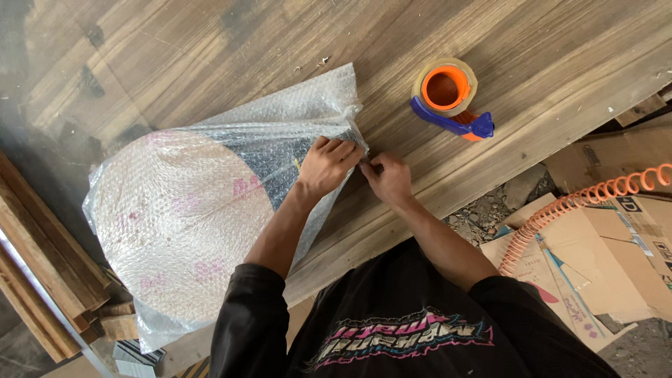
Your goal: The person wraps a circular sign in bubble wrap by folding the material over the object and securing it with packing tape from a dispenser.
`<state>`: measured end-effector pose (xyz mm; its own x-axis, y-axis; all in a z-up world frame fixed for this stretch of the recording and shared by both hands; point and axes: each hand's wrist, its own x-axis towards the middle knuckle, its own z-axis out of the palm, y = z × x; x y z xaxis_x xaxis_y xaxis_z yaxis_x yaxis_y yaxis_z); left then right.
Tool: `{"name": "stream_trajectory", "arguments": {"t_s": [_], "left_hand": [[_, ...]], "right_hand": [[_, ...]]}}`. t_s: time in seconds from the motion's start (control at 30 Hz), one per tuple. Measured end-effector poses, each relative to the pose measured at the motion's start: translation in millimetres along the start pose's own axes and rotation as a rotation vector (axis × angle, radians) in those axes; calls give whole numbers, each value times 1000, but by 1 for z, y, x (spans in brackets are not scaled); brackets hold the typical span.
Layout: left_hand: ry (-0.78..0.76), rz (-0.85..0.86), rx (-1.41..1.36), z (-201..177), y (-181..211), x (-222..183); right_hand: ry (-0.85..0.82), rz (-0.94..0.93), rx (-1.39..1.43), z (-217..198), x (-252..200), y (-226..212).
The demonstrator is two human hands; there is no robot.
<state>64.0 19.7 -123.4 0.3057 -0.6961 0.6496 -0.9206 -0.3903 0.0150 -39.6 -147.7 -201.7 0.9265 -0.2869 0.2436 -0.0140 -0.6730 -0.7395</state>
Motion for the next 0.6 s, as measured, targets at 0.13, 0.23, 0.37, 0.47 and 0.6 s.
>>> {"name": "stream_trajectory", "arguments": {"t_s": [0.13, 0.23, 0.37, 0.47, 0.6], "left_hand": [[9, 78, 56, -11, -3, 8], [35, 96, 131, -13, -12, 19], [-143, 206, -38, -14, -16, 26], [-113, 264, -103, 22, -21, 14], [-95, 293, -139, 54, -27, -3]], "right_hand": [[53, -55, -11, -6, 10, -4], [2, -69, 43, -17, 19, -9], [-15, -43, 185, -13, 20, 4], [-1, -6, 183, -13, 19, 10], [-6, 19, 149, -13, 17, 17]]}}
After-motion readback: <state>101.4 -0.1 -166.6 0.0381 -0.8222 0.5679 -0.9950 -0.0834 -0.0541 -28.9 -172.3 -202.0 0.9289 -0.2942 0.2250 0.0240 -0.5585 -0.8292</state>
